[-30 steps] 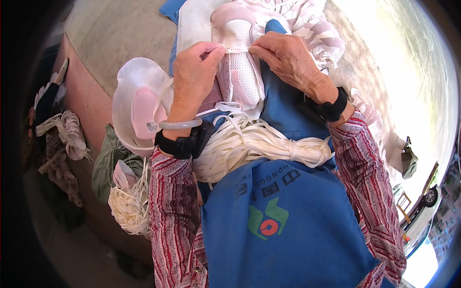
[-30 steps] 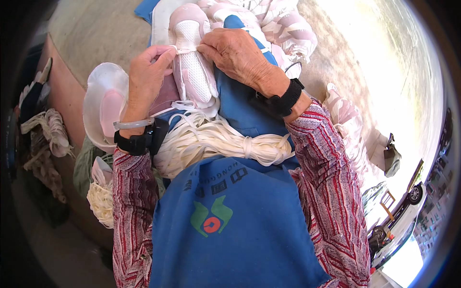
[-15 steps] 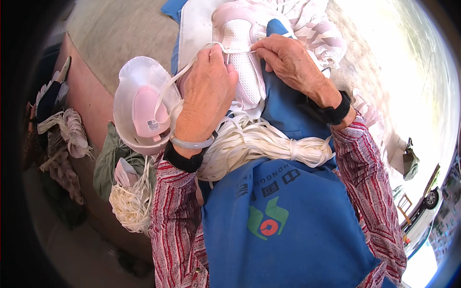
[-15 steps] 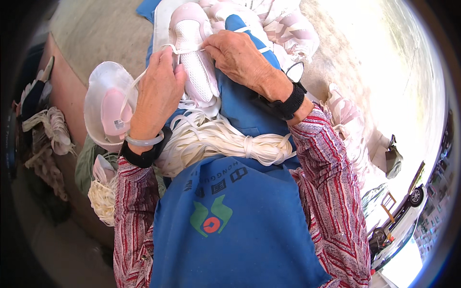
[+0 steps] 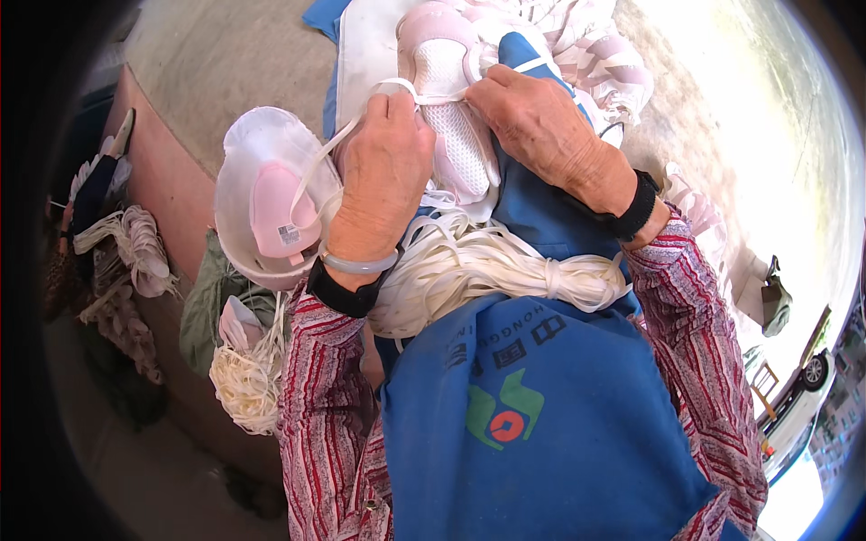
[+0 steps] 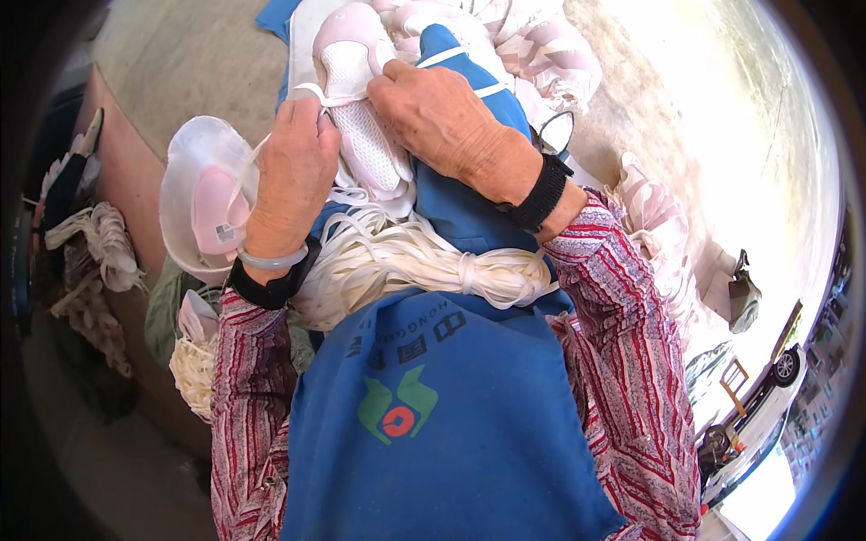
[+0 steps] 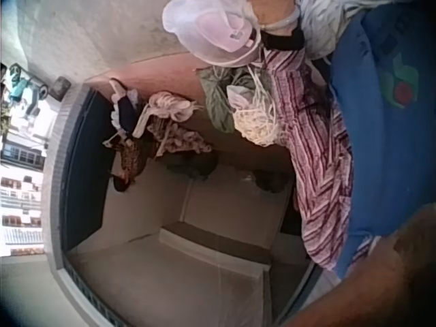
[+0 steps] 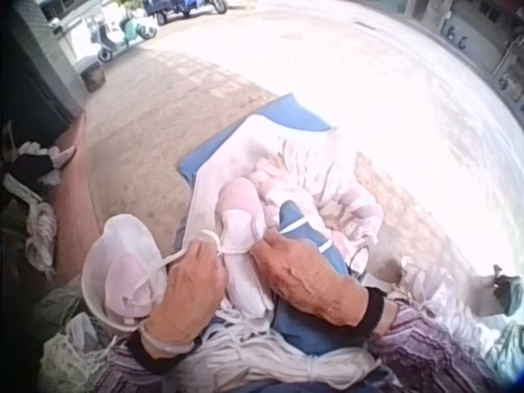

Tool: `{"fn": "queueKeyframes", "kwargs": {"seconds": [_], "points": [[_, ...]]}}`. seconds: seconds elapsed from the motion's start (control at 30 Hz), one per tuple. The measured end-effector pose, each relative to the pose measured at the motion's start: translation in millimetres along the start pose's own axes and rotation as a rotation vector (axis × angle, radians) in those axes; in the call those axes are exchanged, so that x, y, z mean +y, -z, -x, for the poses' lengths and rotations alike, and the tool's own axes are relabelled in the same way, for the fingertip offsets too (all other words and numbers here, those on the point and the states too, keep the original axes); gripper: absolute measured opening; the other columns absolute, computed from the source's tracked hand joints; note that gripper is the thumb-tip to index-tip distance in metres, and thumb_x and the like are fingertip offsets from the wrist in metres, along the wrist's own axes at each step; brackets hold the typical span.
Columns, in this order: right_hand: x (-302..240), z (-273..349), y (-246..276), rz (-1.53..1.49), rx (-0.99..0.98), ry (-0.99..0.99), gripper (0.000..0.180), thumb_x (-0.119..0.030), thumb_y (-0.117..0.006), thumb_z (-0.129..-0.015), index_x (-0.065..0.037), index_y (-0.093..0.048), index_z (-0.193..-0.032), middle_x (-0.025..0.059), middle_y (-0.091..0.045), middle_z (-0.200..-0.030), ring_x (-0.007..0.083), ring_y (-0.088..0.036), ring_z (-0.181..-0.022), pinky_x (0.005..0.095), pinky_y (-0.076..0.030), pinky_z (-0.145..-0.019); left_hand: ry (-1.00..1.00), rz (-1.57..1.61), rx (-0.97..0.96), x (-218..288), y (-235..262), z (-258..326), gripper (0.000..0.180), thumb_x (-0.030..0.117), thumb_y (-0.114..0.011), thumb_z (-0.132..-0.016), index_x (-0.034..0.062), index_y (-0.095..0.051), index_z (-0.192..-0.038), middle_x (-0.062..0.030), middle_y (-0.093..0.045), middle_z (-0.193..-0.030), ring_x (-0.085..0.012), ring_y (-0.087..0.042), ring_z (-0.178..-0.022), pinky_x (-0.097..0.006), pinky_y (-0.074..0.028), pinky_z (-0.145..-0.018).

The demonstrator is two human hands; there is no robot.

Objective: The person laces a shoe by hand, pulling laces through the eyelets and tightening them, then repeats the process for another shoe.

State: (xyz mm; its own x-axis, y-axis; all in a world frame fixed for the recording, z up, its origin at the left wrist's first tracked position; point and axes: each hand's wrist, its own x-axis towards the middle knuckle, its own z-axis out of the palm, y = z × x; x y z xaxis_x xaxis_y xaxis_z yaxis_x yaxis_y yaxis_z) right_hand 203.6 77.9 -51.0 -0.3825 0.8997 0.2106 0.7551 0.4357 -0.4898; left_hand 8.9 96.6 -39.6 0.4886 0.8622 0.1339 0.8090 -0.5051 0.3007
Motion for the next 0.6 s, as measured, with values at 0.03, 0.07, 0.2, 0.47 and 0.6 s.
{"fn": "queueKeyframes", "kwargs": {"seconds": [0.03, 0.07, 0.2, 0.47, 0.6], "points": [[-1, -2, 1, -0.003, -0.001, 0.001, 0.009, -0.007, -0.06, -0.08, 0.0, -0.057, -0.086, 0.0176, -0.057, -0.084, 0.0362, -0.063, -0.078, 0.0432, -0.052, -0.065, 0.015, 0.064, -0.011, 1, 2, 0, 0.014, 0.007, -0.057, -0.084, -0.0008, -0.052, -0.095, -0.0195, -0.056, -0.089, -0.0388, -0.06, -0.078, -0.044, -0.05, -0.066], [-2, -4, 2, 0.006, 0.016, 0.017, 0.008, -0.008, -0.06, -0.082, 0.0, -0.059, -0.084, 0.0173, -0.059, -0.081, 0.0355, -0.064, -0.077, 0.0429, -0.052, -0.064, 0.025, 0.13, -0.022, 2, 3, 0, 0.012, 0.006, -0.053, -0.086, -0.001, -0.051, -0.096, -0.0224, -0.055, -0.089, -0.0427, -0.056, -0.081, -0.048, -0.046, -0.068], [13, -9, 0, -0.295, -0.066, -0.213, 0.017, -0.014, -0.058, -0.093, 0.001, -0.066, -0.098, 0.0127, -0.066, -0.078, 0.0204, -0.064, -0.065, 0.0305, -0.052, -0.062, 0.044, 0.19, 0.084, 0, -5, -2, 0.012, 0.006, -0.054, -0.087, 0.0001, -0.051, -0.096, -0.0223, -0.058, -0.088, -0.0422, -0.057, -0.076, -0.047, -0.046, -0.064], [6, -5, -2, -0.504, 0.003, -0.397, 0.018, -0.016, -0.058, -0.093, 0.001, -0.066, -0.096, 0.0069, -0.064, -0.07, 0.0133, -0.06, -0.061, 0.0293, -0.05, -0.061, 0.039, 0.346, 0.198, -6, -9, 0, 0.013, 0.002, -0.053, -0.088, 0.0032, -0.054, -0.101, -0.0181, -0.062, -0.085, -0.0385, -0.061, -0.071, -0.045, -0.047, -0.062], [-5, -6, -13, -0.266, 0.264, -0.064, 0.016, -0.015, -0.058, -0.088, -0.001, -0.063, -0.084, 0.0177, -0.064, -0.076, 0.0381, -0.062, -0.069, 0.0428, -0.05, -0.061, -0.111, 0.283, 0.183, -8, -5, -2, 0.014, 0.0, -0.052, -0.088, 0.0032, -0.056, -0.101, -0.0179, -0.062, -0.088, -0.039, -0.061, -0.071, -0.044, -0.048, -0.063]]}}
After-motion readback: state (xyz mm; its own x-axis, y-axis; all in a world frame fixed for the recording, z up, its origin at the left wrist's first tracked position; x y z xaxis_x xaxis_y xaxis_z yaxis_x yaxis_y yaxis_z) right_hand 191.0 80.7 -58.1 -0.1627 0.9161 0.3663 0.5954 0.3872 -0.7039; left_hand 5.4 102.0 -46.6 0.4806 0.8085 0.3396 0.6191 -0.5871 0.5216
